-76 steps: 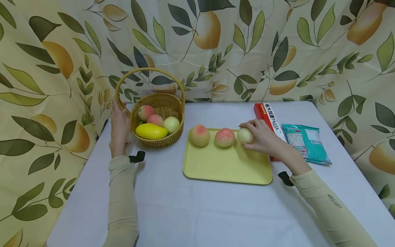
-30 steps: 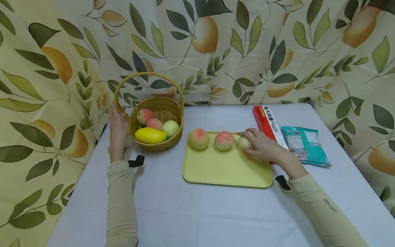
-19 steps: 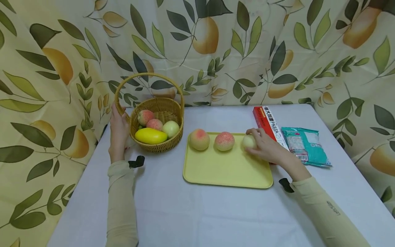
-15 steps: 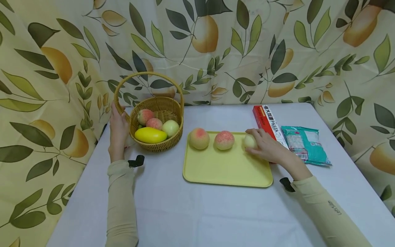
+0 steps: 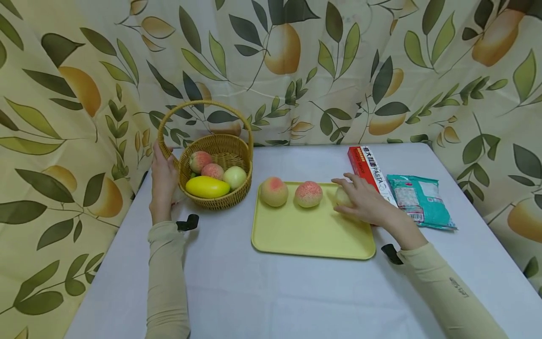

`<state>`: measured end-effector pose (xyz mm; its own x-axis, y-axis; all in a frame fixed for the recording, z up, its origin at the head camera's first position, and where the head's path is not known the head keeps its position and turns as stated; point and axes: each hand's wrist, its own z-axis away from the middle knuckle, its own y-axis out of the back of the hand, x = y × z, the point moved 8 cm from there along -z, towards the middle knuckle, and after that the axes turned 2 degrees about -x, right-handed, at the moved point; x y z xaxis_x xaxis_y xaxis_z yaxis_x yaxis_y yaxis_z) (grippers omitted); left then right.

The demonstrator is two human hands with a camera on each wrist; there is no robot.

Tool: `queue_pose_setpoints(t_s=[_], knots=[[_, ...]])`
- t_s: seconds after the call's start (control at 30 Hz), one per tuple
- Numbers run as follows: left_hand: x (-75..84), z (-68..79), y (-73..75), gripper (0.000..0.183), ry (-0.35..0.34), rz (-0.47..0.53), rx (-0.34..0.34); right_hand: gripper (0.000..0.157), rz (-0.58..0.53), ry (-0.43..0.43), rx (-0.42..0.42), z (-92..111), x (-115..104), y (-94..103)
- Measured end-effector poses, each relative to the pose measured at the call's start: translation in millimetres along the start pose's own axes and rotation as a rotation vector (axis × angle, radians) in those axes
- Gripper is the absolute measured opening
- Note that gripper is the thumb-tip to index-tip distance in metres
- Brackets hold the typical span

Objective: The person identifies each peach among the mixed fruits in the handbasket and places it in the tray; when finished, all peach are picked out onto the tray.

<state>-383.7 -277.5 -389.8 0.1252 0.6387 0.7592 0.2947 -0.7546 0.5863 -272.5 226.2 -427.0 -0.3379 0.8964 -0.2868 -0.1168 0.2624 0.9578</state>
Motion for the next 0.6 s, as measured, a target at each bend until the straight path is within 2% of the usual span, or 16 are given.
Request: queue_pose_setpoints(t_s=[0.1, 0.3, 0.47, 0.6], knots=[[-0.4, 1.0, 1.3, 0.06, 0.012, -0.002, -0.015, 0.076, 0.017, 0.026, 0.025, -7.4, -13.9, 2.8], [-1.2, 3.9, 5.7, 0.06, 0.033, -0.013, -0.019, 0.075, 0.029, 0.142, 0.098, -26.2, -58.7, 4.8], [0.8, 3.7, 1.5, 0.059, 0.006, -0.007, -0.026, 0.069, -0.004, 0.228, 0.135, -43.6, -94.6, 8.4], [3.8, 4.4, 2.7, 0.06, -0.026, 0.008, 0.019, 0.066, -0.028, 0.283, 0.106, -66.4, -122.8, 12.1]])
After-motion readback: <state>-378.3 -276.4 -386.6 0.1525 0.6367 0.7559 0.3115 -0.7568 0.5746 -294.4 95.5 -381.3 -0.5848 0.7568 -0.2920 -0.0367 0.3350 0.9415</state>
